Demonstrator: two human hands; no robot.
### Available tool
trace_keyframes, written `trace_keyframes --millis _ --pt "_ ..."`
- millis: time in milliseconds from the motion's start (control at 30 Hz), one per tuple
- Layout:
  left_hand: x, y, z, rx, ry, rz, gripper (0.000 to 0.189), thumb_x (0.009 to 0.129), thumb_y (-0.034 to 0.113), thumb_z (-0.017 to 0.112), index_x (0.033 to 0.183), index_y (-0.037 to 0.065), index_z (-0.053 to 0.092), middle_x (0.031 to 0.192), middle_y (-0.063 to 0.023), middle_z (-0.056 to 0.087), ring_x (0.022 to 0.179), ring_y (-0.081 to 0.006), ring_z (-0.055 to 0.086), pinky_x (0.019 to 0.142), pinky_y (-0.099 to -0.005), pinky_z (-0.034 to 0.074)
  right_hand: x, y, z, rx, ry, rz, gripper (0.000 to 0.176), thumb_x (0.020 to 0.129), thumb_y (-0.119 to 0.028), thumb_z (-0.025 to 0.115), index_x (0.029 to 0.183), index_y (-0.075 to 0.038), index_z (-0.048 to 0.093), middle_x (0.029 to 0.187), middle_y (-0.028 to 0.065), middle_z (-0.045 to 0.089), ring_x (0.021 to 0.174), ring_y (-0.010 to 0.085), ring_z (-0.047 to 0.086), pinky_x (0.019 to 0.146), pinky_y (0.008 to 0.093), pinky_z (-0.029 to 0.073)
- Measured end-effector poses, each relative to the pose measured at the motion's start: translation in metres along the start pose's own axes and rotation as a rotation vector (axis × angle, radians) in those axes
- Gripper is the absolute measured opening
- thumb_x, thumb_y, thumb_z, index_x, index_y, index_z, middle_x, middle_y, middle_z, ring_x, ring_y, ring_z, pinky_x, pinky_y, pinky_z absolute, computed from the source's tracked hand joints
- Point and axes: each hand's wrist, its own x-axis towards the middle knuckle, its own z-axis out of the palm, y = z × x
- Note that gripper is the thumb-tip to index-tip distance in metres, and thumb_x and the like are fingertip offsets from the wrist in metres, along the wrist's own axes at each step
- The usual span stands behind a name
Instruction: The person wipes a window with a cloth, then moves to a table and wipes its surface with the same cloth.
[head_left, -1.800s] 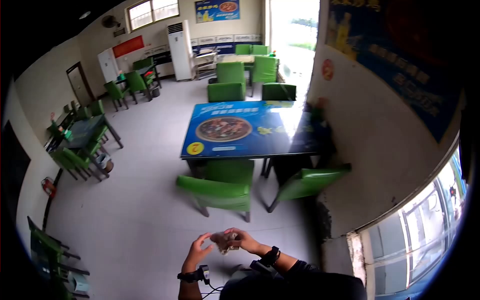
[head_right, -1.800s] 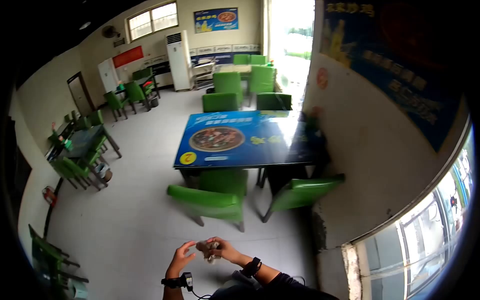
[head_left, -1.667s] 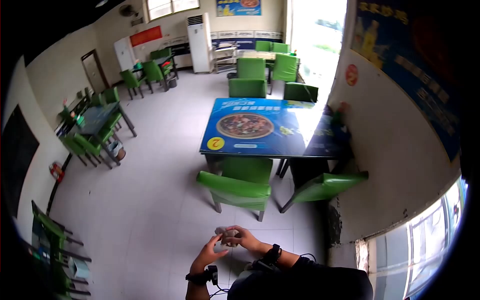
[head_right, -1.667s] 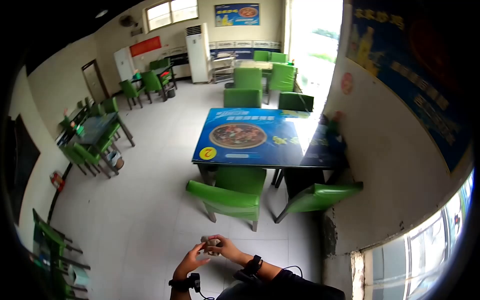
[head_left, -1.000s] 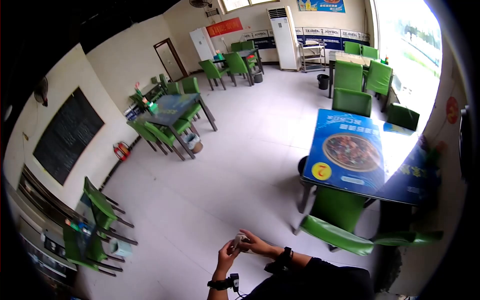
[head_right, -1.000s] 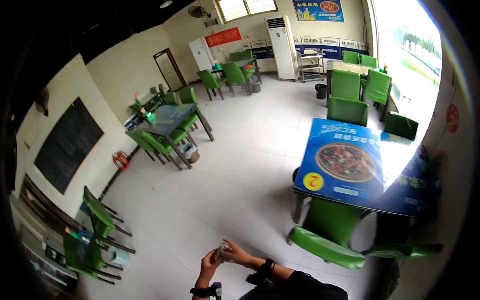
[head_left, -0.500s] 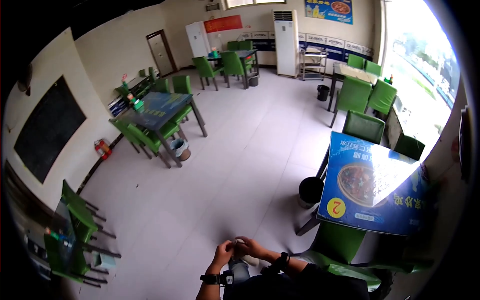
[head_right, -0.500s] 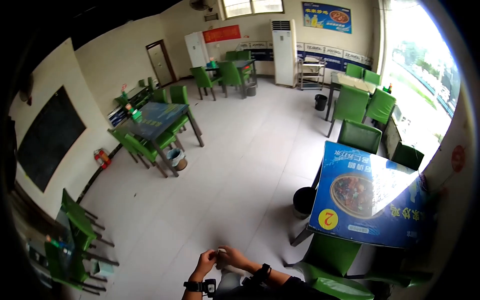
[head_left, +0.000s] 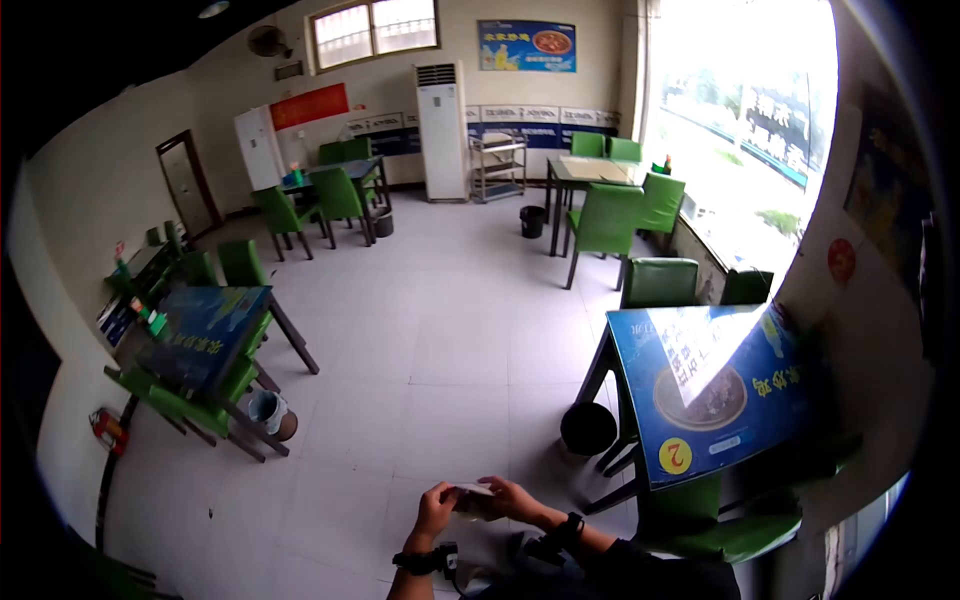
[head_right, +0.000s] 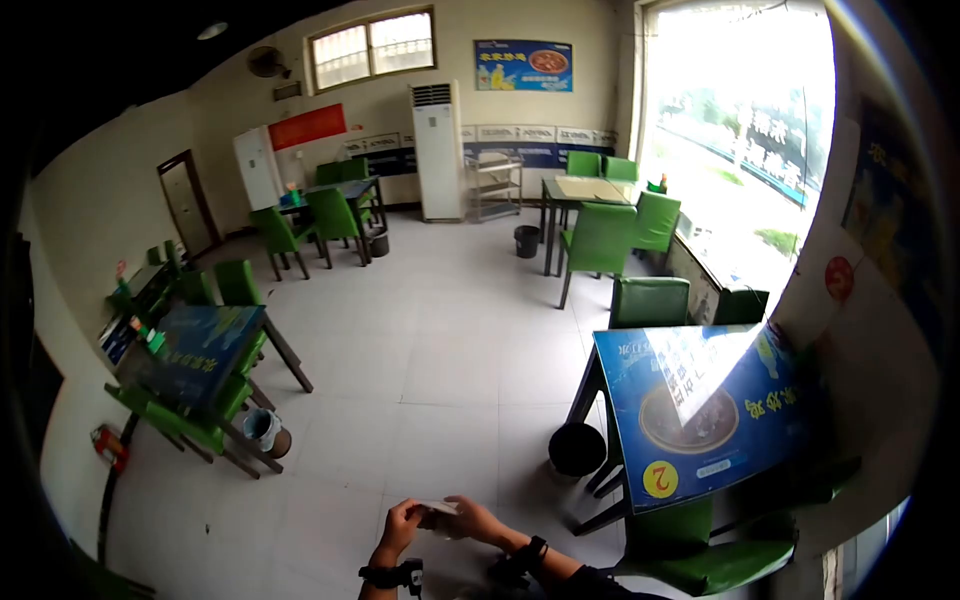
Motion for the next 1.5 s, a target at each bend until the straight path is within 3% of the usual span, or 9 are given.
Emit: trace_keyframes --millis 200,467,567,767,967,1033,1133,1333,1500 --pt "0.082 -0.025 -0.009 -0.138 -0.079 -0.044 0.013 0.084 0.011 0.049 0.083 -0.001 0.053 0.07 -0.0029 0.056 0.067 -0.0071 0.051 0.061 -0.0216 0.043 0.069 -0.005 -0.039 -0.384 0.0 0.027 0.025 0.079 -0.015 0.058 0.099 0.0 0.056 0.086 0.0101 0.058 0.072 0.0161 0.054 0.064 0.0297 0.044" --pt "0.245 -0.027 -0.041 -0.133 -0.013 -0.034 0.011 0.082 0.01 0.051 0.08 0.0 0.055 0.066 0.0014 0.05 0.06 -0.0056 0.043 0.057 -0.0201 0.038 0.223 -0.008 -0.132 -0.42 0.065 -0.094 0.027 0.071 -0.011 0.06 0.097 -0.004 0.058 0.085 0.0119 0.059 0.079 0.0229 0.056 0.072 0.0323 0.044" --pt "0.306 0.005 -0.044 -0.042 -0.088 -0.025 0.012 0.082 0.011 0.051 0.08 -0.001 0.055 0.066 0.0018 0.05 0.061 -0.0052 0.043 0.056 -0.0197 0.038 0.276 -0.026 -0.175 -0.676 0.079 -0.274 0.024 0.072 -0.017 0.06 0.091 -0.003 0.057 0.081 0.0135 0.057 0.075 0.0289 0.055 0.067 0.0366 0.044" --pt "0.414 0.022 -0.046 -0.333 -0.164 -0.013 0.014 0.084 0.012 0.05 0.085 -0.001 0.055 0.073 -0.0015 0.056 0.068 -0.0075 0.052 0.065 -0.0216 0.044 0.345 -0.054 -0.243 -0.873 0.112 -0.32 0.021 0.071 -0.022 0.059 0.081 -0.003 0.055 0.077 0.0148 0.056 0.074 0.0342 0.052 0.064 0.039 0.043" --pt "0.562 0.029 -0.048 -0.465 0.007 0.007 0.014 0.081 0.017 0.053 0.08 0.003 0.055 0.072 0.0002 0.055 0.066 -0.0067 0.049 0.063 -0.0201 0.04 0.412 -0.07 -0.337 0.019 0.345 -0.148 0.025 0.084 -0.02 0.049 0.091 0.002 0.058 0.075 0.0091 0.062 0.07 0.019 0.058 0.065 0.0266 0.044" --pt "0.626 0.024 -0.046 -0.495 -0.142 -0.037 0.016 0.081 0.018 0.053 0.078 0.003 0.055 0.067 0.0002 0.054 0.058 -0.0065 0.049 0.054 -0.019 0.04 0.422 -0.122 -0.369 0.329 0.395 -0.112 0.027 0.085 -0.02 0.05 0.093 0.005 0.057 0.077 0.006 0.06 0.072 0.0141 0.057 0.065 0.0255 0.045" --pt "0.714 0.035 -0.026 -0.532 -0.277 -0.089 0.018 0.082 0.016 0.052 0.079 0.0 0.058 0.07 -0.0003 0.057 0.062 -0.0057 0.05 0.061 -0.0186 0.04 0.449 -0.181 -0.411 0.779 0.415 -0.108 0.033 0.084 -0.024 0.05 0.098 0.006 0.054 0.087 0.0099 0.058 0.073 0.0167 0.056 0.067 0.0264 0.047" --pt "0.854 0.057 0.048 -0.526 -0.423 -0.053 0.02 0.083 0.019 0.052 0.082 -0.001 0.057 0.073 -0.0018 0.058 0.063 -0.0069 0.052 0.061 -0.0193 0.041 0.484 -0.238 -0.492 0.74 0.678 -0.277 0.037 0.084 -0.028 0.05 0.098 0.006 0.053 0.087 0.0117 0.058 0.077 0.0181 0.057 0.069 0.0283 0.046" --pt "0.908 0.034 0.133 -0.514 -0.51 -0.104 0.019 0.084 0.016 0.049 0.089 -0.002 0.055 0.079 -0.0027 0.057 0.071 -0.0079 0.051 0.066 -0.0203 0.04 0.482 -0.207 -0.551 0.583 0.953 -0.3 0.03 0.084 -0.027 0.052 0.089 0.002 0.056 0.078 0.0076 0.058 0.071 0.0124 0.056 0.064 0.0243 0.046"
